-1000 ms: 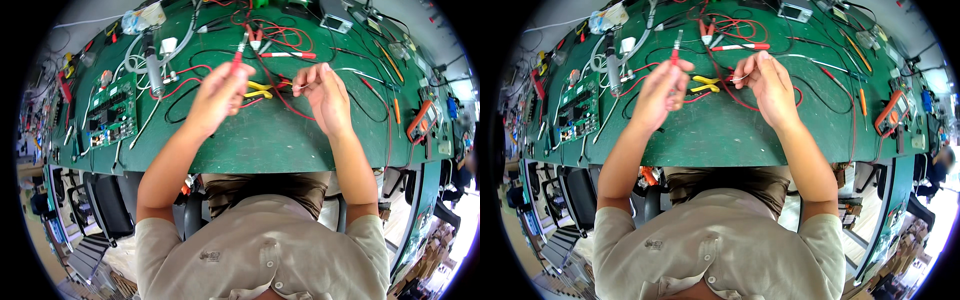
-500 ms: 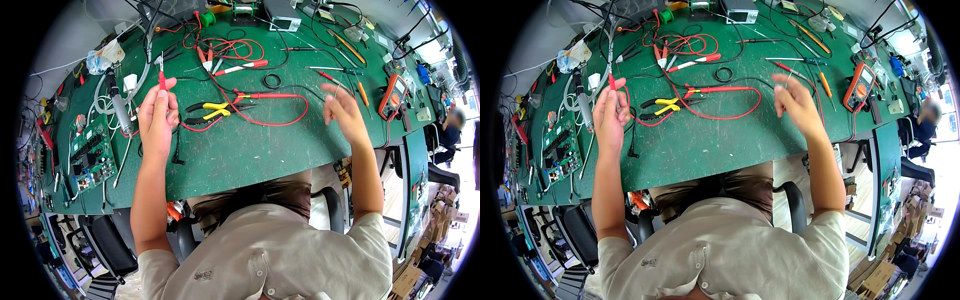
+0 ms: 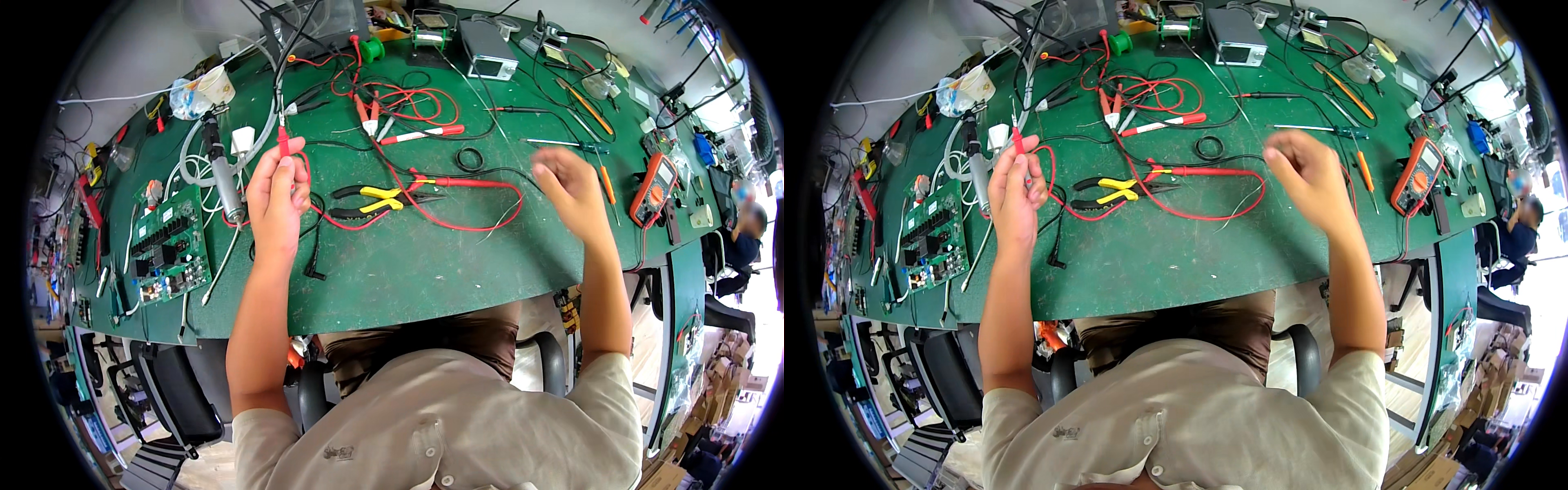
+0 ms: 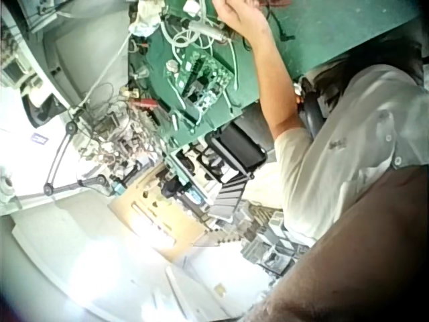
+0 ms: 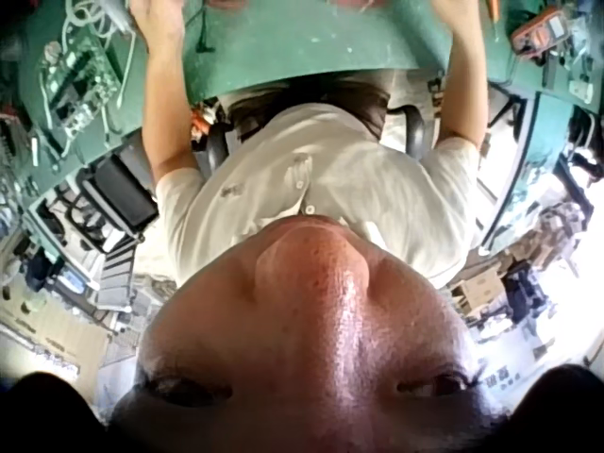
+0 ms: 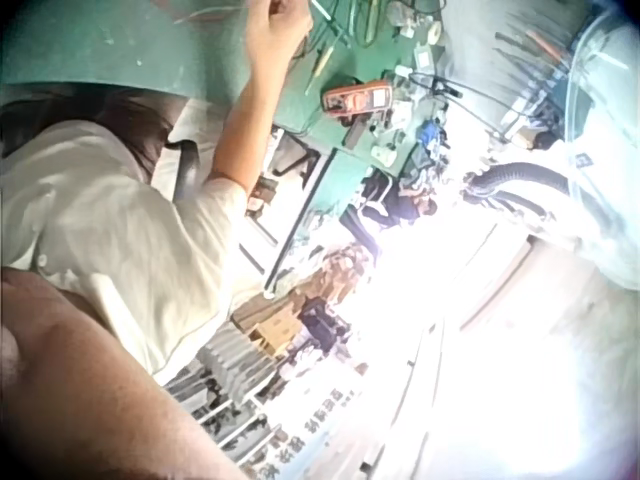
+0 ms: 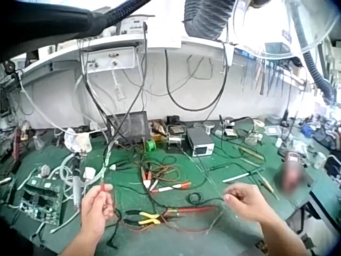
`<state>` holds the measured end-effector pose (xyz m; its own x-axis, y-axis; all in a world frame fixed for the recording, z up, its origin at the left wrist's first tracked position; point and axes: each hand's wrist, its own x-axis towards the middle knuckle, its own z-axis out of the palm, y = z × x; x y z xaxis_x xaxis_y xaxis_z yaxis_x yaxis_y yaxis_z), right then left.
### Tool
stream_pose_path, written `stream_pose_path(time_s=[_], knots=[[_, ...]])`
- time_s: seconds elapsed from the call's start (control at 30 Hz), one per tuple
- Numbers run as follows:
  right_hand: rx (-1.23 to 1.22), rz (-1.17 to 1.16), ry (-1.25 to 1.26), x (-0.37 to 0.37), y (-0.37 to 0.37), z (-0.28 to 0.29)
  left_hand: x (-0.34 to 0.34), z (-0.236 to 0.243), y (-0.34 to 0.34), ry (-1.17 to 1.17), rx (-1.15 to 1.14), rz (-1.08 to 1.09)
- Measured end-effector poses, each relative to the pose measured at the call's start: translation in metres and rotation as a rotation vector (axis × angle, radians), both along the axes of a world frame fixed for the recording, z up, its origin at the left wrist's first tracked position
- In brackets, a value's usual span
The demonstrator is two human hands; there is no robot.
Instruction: The person is soldering a wire onto a red test probe by hand using a soldering iron and solder wire, making several applications of solder to the joint.
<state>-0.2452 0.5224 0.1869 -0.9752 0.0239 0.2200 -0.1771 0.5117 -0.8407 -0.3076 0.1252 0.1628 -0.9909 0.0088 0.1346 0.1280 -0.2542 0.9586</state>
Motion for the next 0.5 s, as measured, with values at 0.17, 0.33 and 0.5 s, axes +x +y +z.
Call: stream_pose_path(time_s=[0.17,0.33,0.5], knots=[[-0.128,-0.076,0.047,-0.104,0.022,0.004,0.000,-0.006,0.002,0.004,-0.030,-0.004],[-0.130,-0.175,0.128,-0.212,0.046,0.004,-0.001,-0.008,0.004,0.009,-0.023,-0.042],[0.188,-0.262,0.233,-0.318,0.020,-0.001,0.003,-0.008,0.002,-0.010,0.002,-0.053]])
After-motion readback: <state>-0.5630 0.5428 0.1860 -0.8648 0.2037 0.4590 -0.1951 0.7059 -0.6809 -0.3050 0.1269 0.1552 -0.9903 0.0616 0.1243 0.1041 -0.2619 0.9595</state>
